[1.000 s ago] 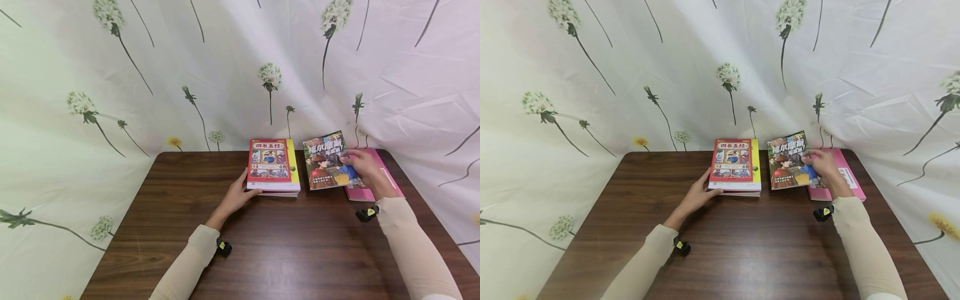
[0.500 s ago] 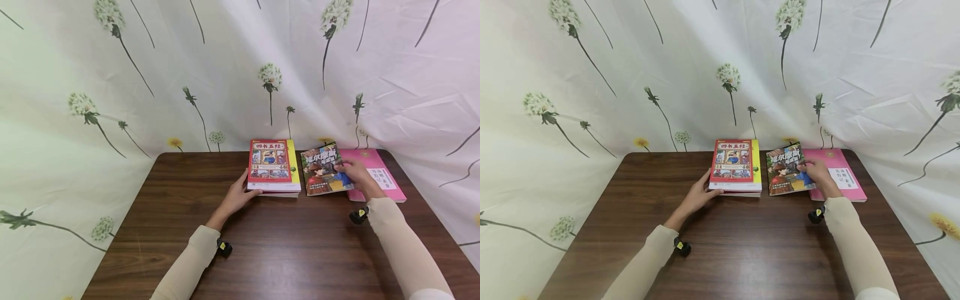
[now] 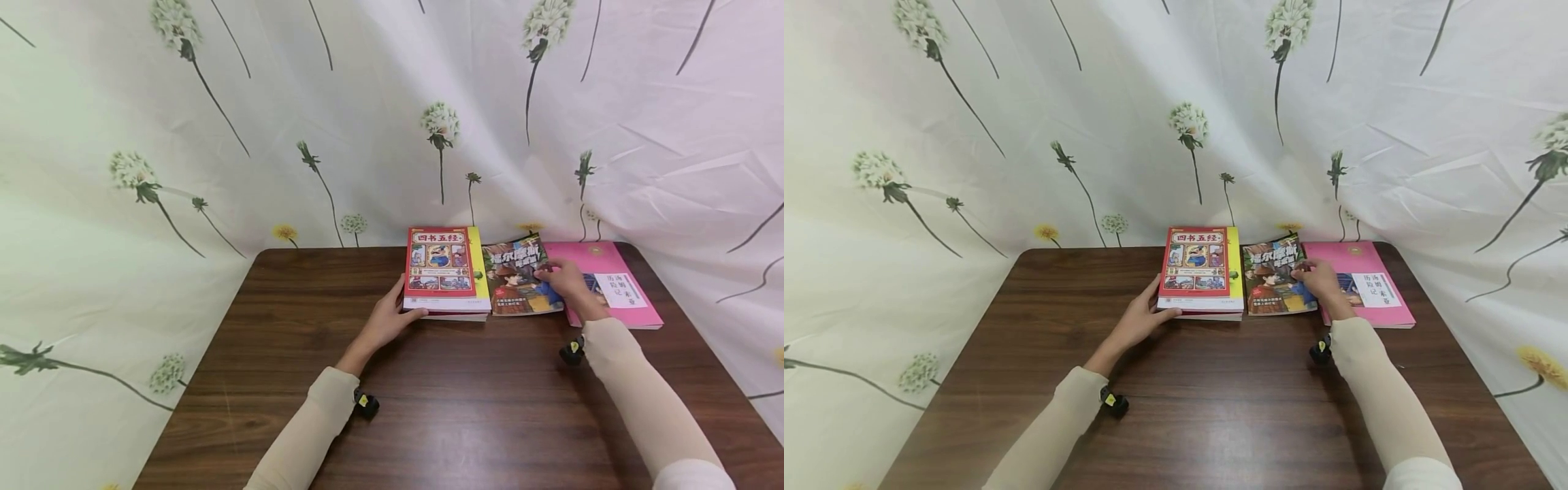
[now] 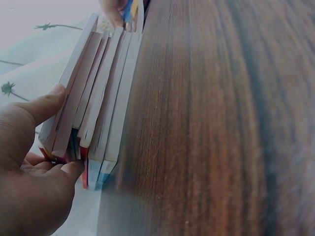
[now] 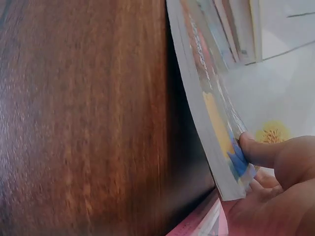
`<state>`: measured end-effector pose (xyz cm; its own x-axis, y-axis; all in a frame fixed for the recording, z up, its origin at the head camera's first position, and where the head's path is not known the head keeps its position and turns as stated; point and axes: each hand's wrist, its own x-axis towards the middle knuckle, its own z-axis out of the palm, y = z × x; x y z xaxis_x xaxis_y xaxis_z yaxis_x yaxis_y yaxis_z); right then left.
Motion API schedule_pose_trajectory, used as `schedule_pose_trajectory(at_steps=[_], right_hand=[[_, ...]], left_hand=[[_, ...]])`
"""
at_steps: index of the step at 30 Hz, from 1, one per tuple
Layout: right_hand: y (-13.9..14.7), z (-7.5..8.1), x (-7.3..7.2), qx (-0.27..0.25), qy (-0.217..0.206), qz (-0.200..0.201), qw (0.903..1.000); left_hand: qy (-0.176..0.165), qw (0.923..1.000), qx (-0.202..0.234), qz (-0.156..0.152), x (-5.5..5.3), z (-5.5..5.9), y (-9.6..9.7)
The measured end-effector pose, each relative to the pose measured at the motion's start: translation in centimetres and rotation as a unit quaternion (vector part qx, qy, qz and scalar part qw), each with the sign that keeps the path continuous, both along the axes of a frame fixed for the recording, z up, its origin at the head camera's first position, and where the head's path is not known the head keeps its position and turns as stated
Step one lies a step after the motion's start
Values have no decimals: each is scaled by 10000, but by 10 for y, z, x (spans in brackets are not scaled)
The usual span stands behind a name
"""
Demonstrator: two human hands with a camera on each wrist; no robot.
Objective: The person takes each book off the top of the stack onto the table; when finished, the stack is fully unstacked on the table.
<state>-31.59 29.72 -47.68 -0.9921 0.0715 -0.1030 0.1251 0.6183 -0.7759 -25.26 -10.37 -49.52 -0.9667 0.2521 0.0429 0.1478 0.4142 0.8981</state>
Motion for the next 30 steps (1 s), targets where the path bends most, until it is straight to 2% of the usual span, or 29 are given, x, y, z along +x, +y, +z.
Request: schedule_pose_trajectory(at_steps=[3, 7, 12, 22, 30], right_hand=[[-4, -1, 0, 711, 318, 58, 9969], [-11, -2, 1, 1733, 644, 130, 9827], [-21, -3, 2, 2612, 587, 211, 9633], [-27, -5, 2, 2847, 706, 96, 9560], [-30, -4, 0, 2895, 695, -13, 9546]], left_hand=[[22, 10000, -7, -15, 0, 0, 0], [28, 10000, 1, -42, 0, -1, -1], [78, 10000, 35, -50, 0, -2, -1], [-1, 9999, 107, -80, -1, 1, 1], [2, 10000, 32, -63, -1, 1, 0]])
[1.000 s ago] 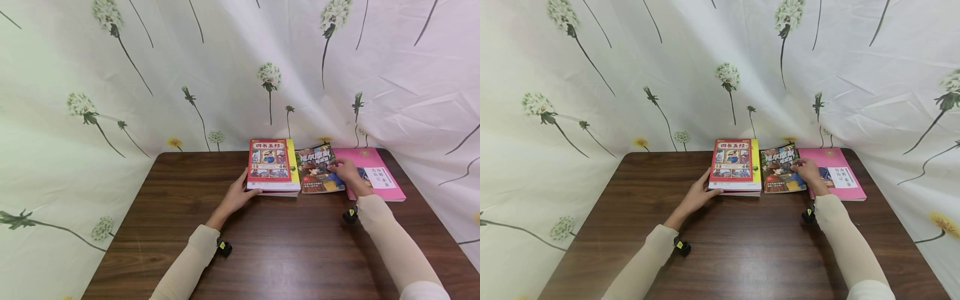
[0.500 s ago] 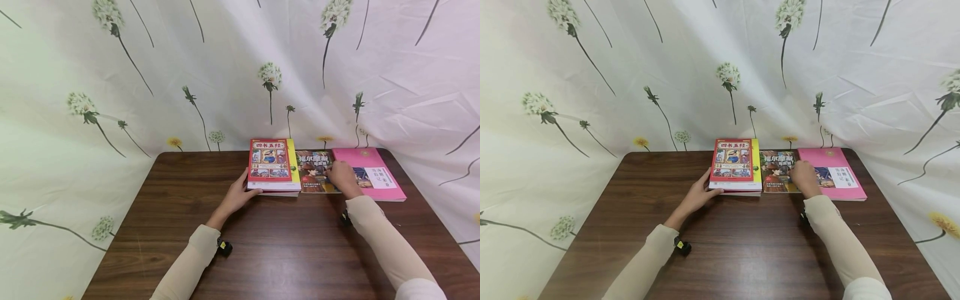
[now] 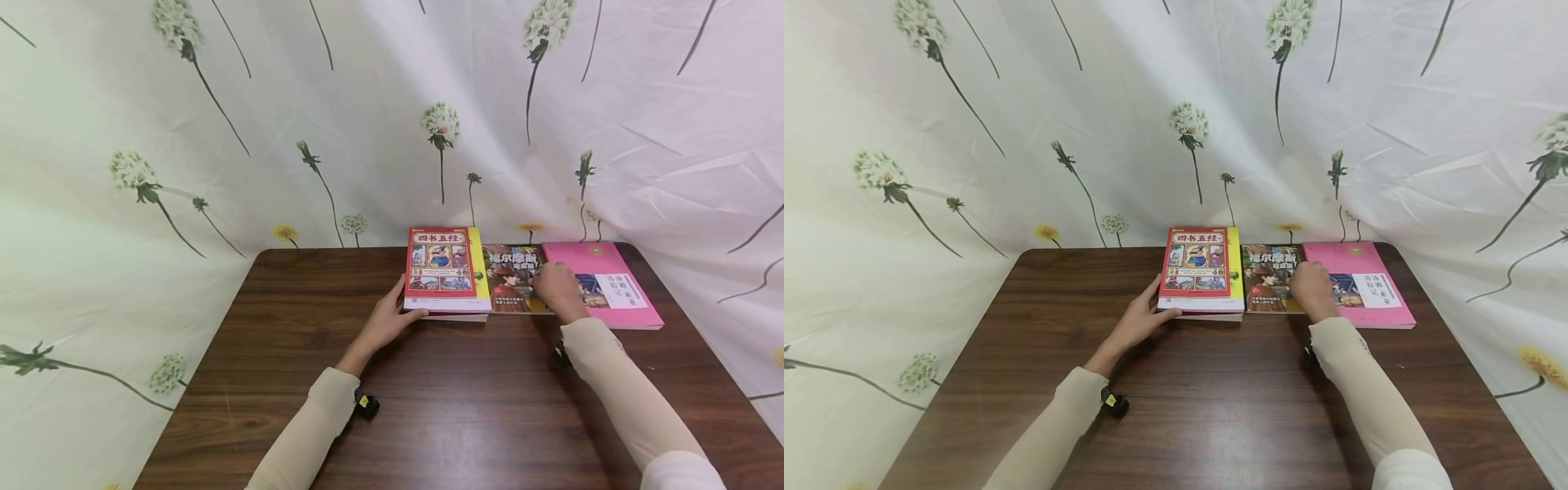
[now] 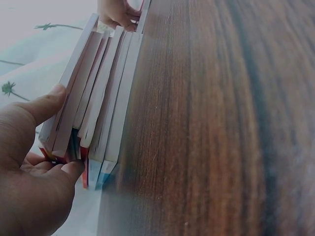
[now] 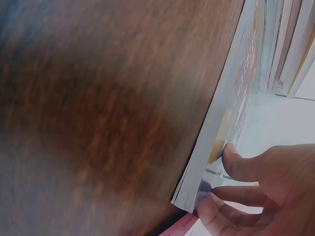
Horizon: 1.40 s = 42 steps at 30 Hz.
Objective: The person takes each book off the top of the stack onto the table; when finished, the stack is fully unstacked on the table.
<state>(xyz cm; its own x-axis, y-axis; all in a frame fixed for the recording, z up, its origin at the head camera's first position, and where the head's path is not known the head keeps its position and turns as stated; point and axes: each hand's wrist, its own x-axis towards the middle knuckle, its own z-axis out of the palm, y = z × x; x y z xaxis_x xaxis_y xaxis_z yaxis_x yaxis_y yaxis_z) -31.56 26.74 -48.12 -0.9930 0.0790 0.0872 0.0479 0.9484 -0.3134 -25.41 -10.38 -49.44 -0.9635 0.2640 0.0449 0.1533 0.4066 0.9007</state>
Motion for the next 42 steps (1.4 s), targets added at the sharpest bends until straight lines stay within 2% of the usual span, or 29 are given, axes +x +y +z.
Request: schedule_pose_trajectory(at_steps=[5, 8, 11, 13, 16, 20, 23, 25, 32, 37, 42], right_hand=[[1, 1, 2, 44, 91, 21, 9999], [3, 4, 2, -27, 273, 199, 9994], [2, 12, 4, -390, 319, 585, 9970], [-1, 19, 5, -850, 186, 895, 9922], [-7, 31, 9, -1671, -240, 1346, 9764], [-18, 38, 19, -2629, -881, 1805, 9437], [-26, 36, 29, -3057, -1104, 2082, 9225], [-32, 31, 35, -3171, -1167, 2179, 9156], [-53, 8, 51, -3111, -1189, 2111, 9190], [-56, -7, 53, -3319, -1086, 2198, 9109], [-57, -12, 53, -3310, -1092, 2271, 9094]], left_hand=[[-35, 10000, 21, 32, -1, 0, 1], [-43, 10000, 0, 26, -1, 1, 1], [-63, 10000, -4, 24, 0, 1, 1], [-73, 10000, 24, 35, 0, 1, 0], [-78, 9999, 52, 66, 0, 2, 0], [-89, 9999, 82, 71, 1, 2, 0], [-81, 9999, 83, 58, 1, 1, 0], [-63, 9999, 75, 57, 1, 1, 0], [-53, 9999, 101, 75, 1, 0, 1], [-49, 9999, 69, 54, 0, -1, 2], [-73, 9999, 64, 76, 0, -2, 1]])
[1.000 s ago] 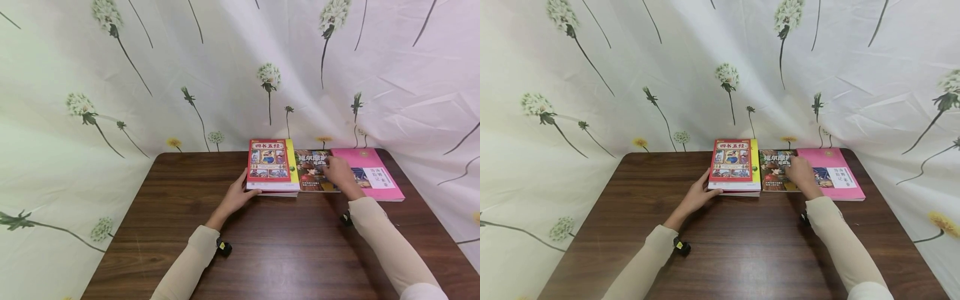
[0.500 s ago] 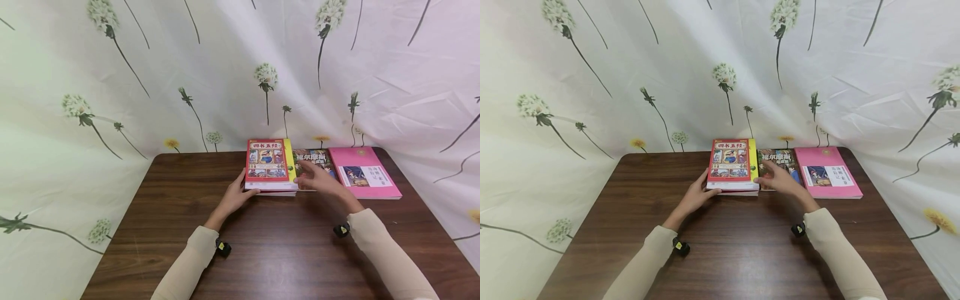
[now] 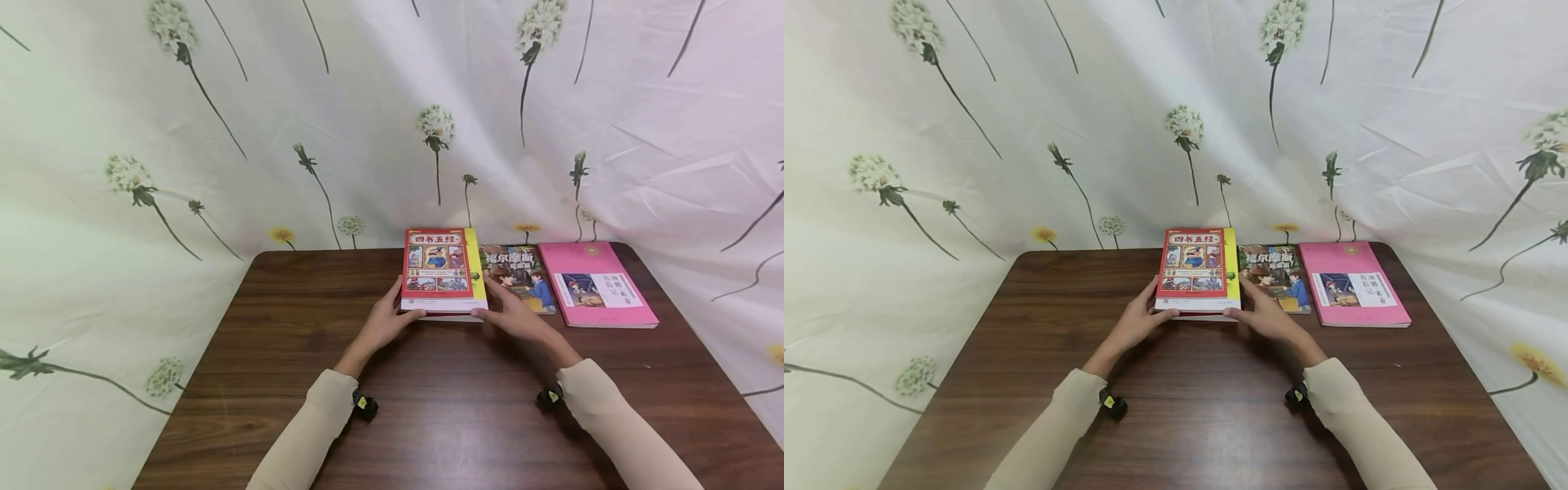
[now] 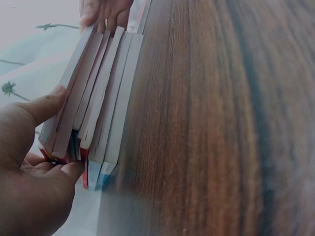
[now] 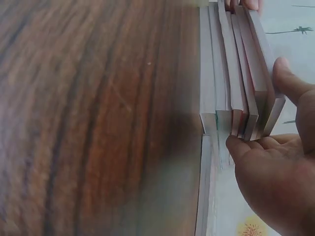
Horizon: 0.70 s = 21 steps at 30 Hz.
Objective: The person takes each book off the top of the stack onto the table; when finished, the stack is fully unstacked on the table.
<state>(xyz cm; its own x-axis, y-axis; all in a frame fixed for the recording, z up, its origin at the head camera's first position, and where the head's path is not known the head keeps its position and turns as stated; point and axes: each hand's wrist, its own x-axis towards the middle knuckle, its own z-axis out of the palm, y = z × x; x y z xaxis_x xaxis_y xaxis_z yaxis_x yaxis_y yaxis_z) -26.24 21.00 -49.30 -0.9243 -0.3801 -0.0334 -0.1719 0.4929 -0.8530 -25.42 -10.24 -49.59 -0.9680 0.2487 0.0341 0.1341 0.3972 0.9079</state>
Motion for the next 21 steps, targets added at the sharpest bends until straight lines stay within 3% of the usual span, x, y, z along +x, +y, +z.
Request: schedule_pose_trajectory(at_steps=[12, 16, 21], right_hand=[[-3, -3, 2, -129, 59, -73, 9999], [-3, -4, 3, -123, -2, -154, 9998], [-3, -6, 3, -250, -37, -171, 9995]], left_hand=[[26, 9999, -47, 144, -4, 11, -1], [141, 9990, -168, 398, -11, 21, -2], [139, 9944, -524, 907, -28, 39, 1]])
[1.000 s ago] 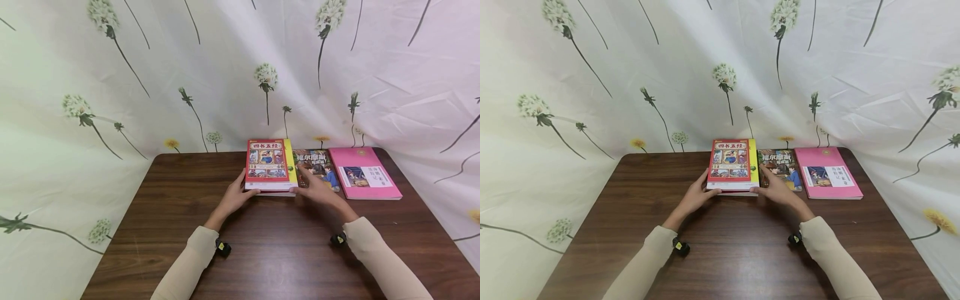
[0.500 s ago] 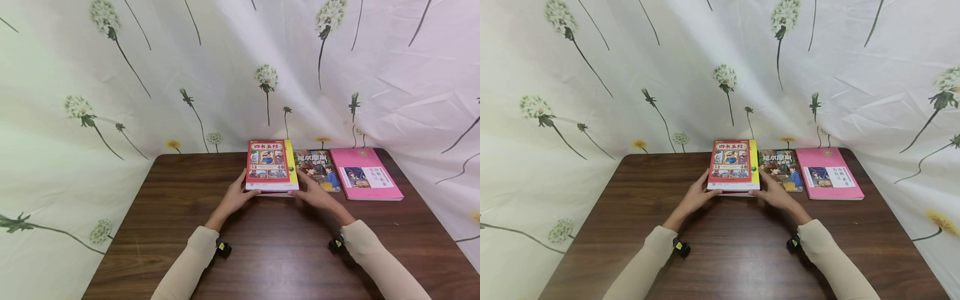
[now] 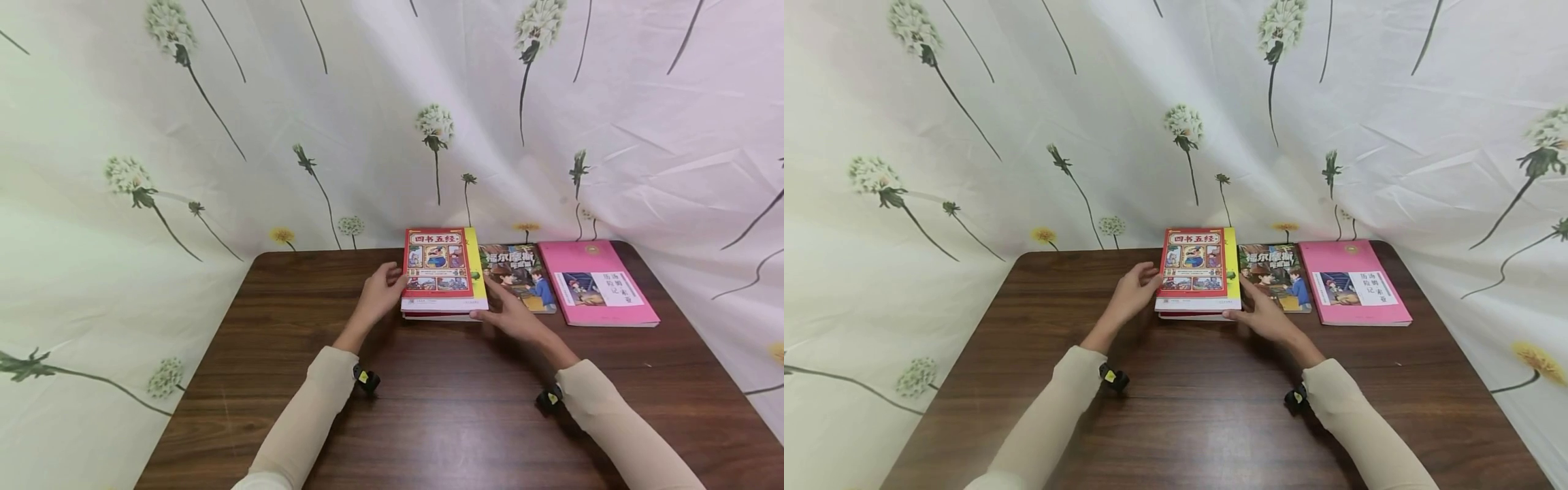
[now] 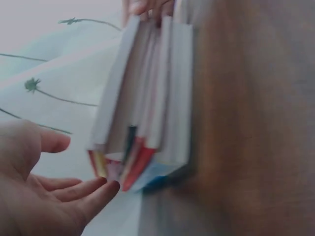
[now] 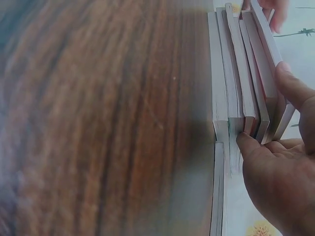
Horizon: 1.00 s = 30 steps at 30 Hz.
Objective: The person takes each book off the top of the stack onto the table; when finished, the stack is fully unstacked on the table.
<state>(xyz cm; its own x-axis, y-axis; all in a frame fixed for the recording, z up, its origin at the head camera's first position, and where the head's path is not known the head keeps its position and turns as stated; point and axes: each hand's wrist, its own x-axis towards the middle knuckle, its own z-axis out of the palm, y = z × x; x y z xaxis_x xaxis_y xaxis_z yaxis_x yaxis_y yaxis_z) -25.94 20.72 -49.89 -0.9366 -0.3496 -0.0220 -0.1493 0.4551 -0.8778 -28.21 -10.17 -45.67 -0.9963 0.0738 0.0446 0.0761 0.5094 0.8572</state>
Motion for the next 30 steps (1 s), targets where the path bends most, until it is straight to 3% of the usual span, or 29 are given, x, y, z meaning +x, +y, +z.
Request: schedule_pose_trajectory(at_steps=[5, 11, 16, 21, 30], right_hand=[[0, -3, -1, -18, 15, 29, 10000], [0, -3, 0, -34, -38, -9, 10000], [0, -3, 0, -41, -95, 15, 9999], [-1, -2, -2, -76, -49, 68, 9999], [1, -1, -1, -77, -202, -19, 9998]], left_hand=[[-38, 9994, -218, 275, -19, 20, 0], [-251, 9980, -511, 272, -38, 33, 3], [-624, 9948, -791, 173, -50, 28, 7], [-768, 9936, -829, 57, -58, 19, 13], [-1097, 9922, -564, 173, -57, 10, 17]])
